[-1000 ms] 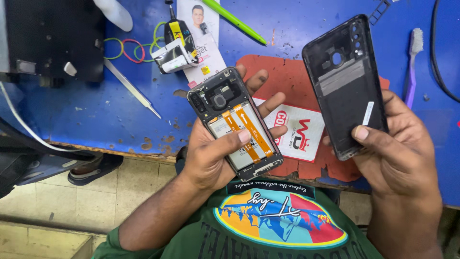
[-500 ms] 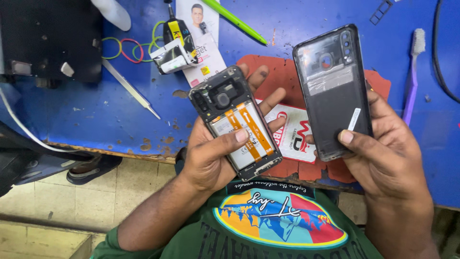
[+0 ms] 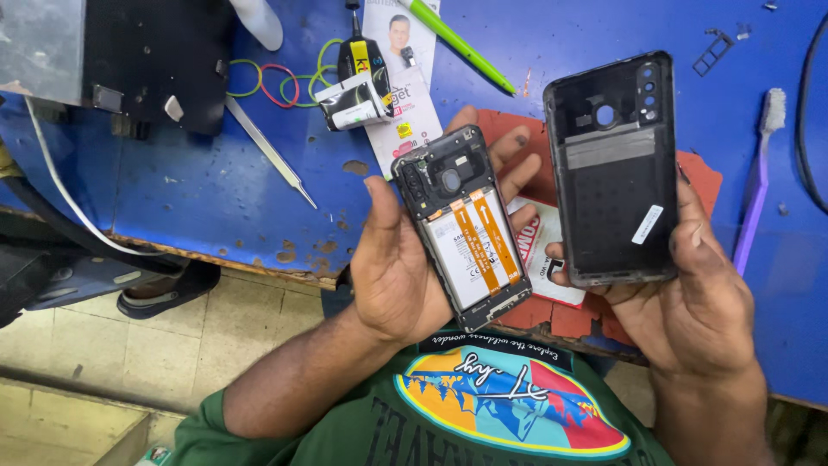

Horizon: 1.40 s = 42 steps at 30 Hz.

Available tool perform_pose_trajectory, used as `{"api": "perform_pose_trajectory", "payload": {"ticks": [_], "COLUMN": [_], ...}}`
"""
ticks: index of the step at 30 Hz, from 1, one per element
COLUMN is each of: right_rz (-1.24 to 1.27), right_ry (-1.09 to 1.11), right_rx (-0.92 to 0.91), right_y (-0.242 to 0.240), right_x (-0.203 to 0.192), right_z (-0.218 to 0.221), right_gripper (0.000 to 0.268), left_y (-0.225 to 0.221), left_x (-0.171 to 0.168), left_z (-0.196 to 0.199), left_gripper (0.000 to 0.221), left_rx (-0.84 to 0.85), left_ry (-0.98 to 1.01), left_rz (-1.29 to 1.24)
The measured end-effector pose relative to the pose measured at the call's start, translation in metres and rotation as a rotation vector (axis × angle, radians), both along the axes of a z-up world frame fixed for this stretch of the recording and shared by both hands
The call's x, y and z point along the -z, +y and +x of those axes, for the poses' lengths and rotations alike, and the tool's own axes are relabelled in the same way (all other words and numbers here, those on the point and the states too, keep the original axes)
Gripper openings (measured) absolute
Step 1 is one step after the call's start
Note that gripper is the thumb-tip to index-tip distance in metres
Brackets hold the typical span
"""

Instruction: The person reassembles a disassembled smartphone by aligning and snapping the back cover onto the main body. They then use a small tool to press along the edges to ensure the cover is sealed and wipe the device with a cloth.

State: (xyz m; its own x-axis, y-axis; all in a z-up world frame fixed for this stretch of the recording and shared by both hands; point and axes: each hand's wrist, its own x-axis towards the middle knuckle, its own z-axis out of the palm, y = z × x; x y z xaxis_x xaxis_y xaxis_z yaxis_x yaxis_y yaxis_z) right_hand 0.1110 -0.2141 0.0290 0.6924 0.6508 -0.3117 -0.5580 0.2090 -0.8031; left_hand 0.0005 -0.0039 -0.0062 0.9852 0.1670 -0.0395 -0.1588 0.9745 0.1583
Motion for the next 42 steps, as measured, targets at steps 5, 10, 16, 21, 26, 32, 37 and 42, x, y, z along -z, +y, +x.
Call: {"api": "perform_pose_trajectory", "payload": {"ticks": [5,10,16,21,26,32,37,42], "right_rz": [-0.003,0.013,0.059,0.099,0.046,0.024,0.04,0.035], "right_ry": [0.001,0.013,0.025,0.094,0.113,0.091,0.074,0.068], "right_rx": [-0.001,0.004,-0.039,-0.028,0.042,0.046,0.019,0.003], "right_y": [0.004,0.007,0.011,0.011,0.011,0.012,0.007,-0.001], "right_x": [0.002,0.002,-0.001,-0.001,-0.001,-0.004,-0.005,-0.005], "right_z": [-0.002,-0.001,0.0,0.001,0.003,0.005,0.008,0.013], "right_gripper": [0.066,0.07,0.069,0.065,0.062,0.063,0.065,0.068], "left_y": [-0.002,-0.002,0.002,0.002,0.003,0.0,-0.003,-0.005], "left_x": [-0.002,-0.008,-0.018,-0.021,-0.022,-0.015,-0.004,0.002], "left_z": [0.003,0.006,0.01,0.015,0.013,0.011,0.01,0.012], "left_gripper": [0.087,0.083,0.083,0.083,0.083,0.082,0.073,0.072], "left_rx": [-0.017,-0.037,-0.039,-0.054,-0.058,-0.085,-0.129,-0.158], "left_ry": [0.006,0.043,0.082,0.098,0.106,0.105,0.015,-0.002], "left_rz": [0.047,0.088,0.111,0.115,0.136,0.142,0.09,0.071]}}
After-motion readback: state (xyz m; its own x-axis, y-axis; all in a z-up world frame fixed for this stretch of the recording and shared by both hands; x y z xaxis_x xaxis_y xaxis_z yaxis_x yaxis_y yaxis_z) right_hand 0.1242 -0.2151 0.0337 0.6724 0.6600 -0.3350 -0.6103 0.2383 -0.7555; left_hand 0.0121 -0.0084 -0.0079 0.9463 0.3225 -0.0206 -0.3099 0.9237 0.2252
